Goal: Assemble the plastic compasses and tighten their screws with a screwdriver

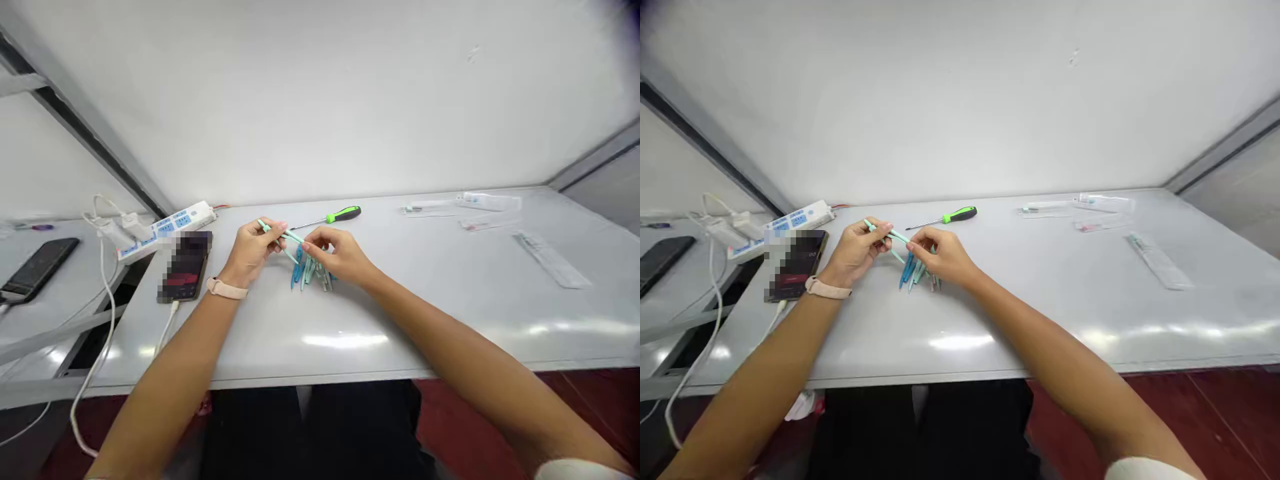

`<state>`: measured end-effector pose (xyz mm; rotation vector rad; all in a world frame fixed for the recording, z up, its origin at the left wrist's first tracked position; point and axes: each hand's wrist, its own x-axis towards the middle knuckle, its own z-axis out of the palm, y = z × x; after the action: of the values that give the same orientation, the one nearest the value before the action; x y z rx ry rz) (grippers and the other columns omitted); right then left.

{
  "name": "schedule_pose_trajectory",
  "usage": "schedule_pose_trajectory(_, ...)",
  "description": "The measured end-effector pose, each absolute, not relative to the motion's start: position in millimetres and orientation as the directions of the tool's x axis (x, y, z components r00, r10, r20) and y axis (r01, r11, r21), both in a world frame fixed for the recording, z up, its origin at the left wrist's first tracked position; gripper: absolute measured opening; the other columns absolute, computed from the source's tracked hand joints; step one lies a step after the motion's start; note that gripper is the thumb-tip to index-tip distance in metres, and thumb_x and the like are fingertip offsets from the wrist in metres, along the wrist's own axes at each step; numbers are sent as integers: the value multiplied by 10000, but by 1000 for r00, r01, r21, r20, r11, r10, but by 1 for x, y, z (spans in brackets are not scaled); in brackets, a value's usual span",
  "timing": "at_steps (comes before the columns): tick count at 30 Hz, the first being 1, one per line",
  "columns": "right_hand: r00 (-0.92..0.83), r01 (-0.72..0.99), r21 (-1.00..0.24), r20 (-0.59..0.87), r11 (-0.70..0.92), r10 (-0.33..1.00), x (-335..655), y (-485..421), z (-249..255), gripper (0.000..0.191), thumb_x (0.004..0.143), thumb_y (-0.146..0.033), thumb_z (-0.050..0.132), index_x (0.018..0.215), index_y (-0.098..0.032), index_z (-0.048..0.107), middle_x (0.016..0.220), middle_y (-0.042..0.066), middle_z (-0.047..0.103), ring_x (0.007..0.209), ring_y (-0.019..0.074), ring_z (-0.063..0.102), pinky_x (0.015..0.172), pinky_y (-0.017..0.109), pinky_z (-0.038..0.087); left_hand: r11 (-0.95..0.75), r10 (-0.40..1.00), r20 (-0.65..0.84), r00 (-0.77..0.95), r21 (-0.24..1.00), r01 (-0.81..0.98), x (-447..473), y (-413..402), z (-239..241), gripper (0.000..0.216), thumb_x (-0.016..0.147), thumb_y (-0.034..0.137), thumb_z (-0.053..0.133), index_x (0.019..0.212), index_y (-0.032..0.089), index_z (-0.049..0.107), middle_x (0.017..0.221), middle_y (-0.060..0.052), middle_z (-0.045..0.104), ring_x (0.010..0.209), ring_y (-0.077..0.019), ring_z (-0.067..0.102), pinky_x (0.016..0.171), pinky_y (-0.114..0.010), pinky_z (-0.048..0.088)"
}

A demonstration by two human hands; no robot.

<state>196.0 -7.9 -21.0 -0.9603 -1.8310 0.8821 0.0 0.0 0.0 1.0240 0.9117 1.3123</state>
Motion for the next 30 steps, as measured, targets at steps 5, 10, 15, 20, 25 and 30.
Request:
schedule_pose_trajectory(5,-319,272,-875,311,401,895,196,-7,-22,268,893,-451,683,847,-187,675,747,23,668,631,146,533,619,305,440,-14,998,33,58,955,-297,1,0,-3,311,592,277,948,665,131,682,604,13,629,541,-91,598,512,-209,436)
schedule_pose_trajectory(10,-352,301,-864,293,404,889,196,-9,-20,312,941,-452,613,794,-188,694,764,35,699,639,152,533,629,312,434,-9,998,28,65,960,-280,-1,-1,-2,307,619,280,934,673,135,668,623,12,625,555,-92,597,534,-219,439)
schedule_pose_trajectory(15,-299,298,-848,353,438,887,197,-9,-20,216,878,-403,704,818,-196,678,727,18,672,640,153,536,640,315,428,-12,997,32,67,962,-273,0,-1,-2,311,624,289,932,670,134,665,618,9,623,559,-92,593,539,-218,436)
schedule_pose_trajectory(20,-269,300,-850,359,432,894,196,-9,-21,166,828,-345,739,808,-203,656,708,-3,645,634,144,520,643,307,423,-10,997,30,70,963,-269,1,-1,-2,298,623,279,933,679,132,679,611,6,628,556,-95,595,537,-217,435)
schedule_pose_trajectory(25,-289,304,-861,324,408,901,196,-10,-19,232,835,-411,736,895,-196,673,822,27,694,679,155,558,659,305,460,-19,997,39,67,960,-279,-1,0,-3,300,626,281,930,675,135,674,617,9,626,557,-93,595,539,-218,437)
schedule_pose_trajectory(30,-376,330,-836,310,439,873,196,-11,-17,317,979,-363,527,785,-184,702,776,36,718,645,146,549,648,306,433,-14,997,32,63,962,-273,-1,0,-3,308,619,285,933,673,137,669,619,7,629,555,-95,595,535,-221,434)
